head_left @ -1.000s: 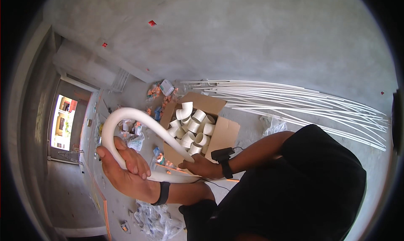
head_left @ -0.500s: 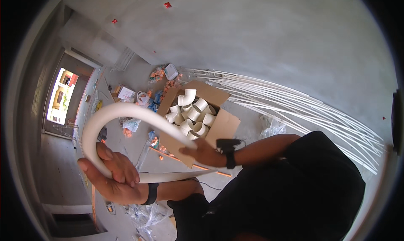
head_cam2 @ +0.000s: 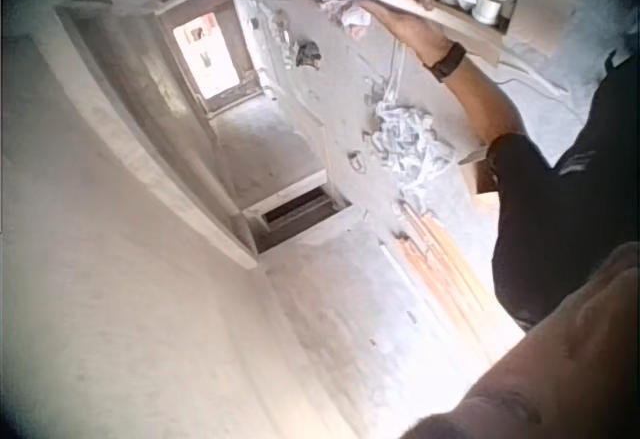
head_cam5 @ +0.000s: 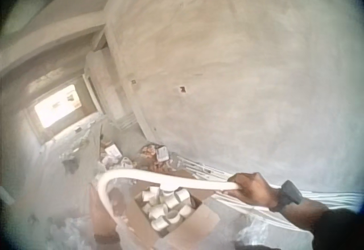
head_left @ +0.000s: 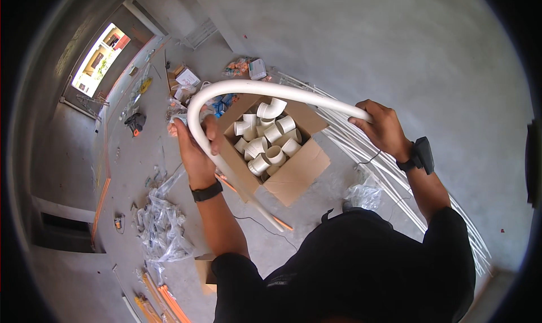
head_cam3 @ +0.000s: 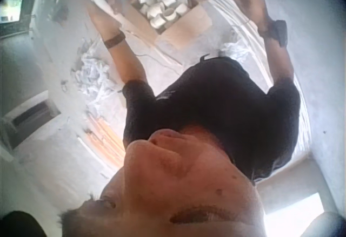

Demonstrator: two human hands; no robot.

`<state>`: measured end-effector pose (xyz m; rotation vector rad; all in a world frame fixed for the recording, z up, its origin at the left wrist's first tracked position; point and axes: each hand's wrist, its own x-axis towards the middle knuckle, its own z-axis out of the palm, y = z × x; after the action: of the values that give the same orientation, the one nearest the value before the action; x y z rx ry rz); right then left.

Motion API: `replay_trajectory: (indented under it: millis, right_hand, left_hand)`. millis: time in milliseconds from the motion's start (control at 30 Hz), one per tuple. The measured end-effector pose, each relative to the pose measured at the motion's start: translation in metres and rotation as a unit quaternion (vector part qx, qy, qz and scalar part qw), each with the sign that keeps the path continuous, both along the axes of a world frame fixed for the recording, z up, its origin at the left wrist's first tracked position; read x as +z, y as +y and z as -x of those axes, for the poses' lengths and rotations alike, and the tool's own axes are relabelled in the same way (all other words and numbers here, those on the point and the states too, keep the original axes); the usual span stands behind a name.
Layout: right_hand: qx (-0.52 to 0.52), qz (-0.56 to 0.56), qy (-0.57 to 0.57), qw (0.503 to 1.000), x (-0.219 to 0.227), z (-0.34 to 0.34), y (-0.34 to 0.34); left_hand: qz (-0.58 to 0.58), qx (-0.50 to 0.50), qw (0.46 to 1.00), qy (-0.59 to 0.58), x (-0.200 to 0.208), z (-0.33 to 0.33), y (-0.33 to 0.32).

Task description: The person bends a conduit pipe by hand using a bending spring that is inserted into the pipe.

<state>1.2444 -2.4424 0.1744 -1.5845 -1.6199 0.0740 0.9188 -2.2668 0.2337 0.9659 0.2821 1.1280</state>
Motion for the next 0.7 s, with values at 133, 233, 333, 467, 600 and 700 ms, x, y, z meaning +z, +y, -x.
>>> replay_trajectory:
  millis: [133, 233, 333, 467, 600, 700]
  right_hand:
    - [-0.013, -0.017, -0.003, 1.000, -0.013, 0.000, 0.005]
    - [-0.047, 0.034, 0.036, 0.998, -0.001, -0.003, 0.009]
    - [-0.039, 0.051, -0.042, 0.997, 0.001, -0.013, 0.014]
    - [-0.042, 0.035, -0.155, 0.986, 0.000, -0.027, 0.019]
    - [-0.030, 0.006, -0.258, 0.966, 0.002, -0.057, 0.020]
    - [-0.020, 0.010, -0.283, 0.959, 0.013, -0.069, 0.022]
  left_hand:
    - [-0.030, -0.019, 0.989, 0.143, -0.097, 0.029, -0.002]
    - [-0.064, 0.080, 0.961, 0.259, -0.156, 0.047, -0.020]
    - [-0.028, 0.123, 0.944, 0.304, -0.160, 0.049, -0.035]
    - [-0.008, 0.160, 0.916, 0.368, -0.157, 0.052, -0.048]
    - [0.028, 0.159, 0.913, 0.376, -0.160, 0.070, -0.055]
    - [-0.003, 0.164, 0.909, 0.383, -0.159, 0.084, -0.062]
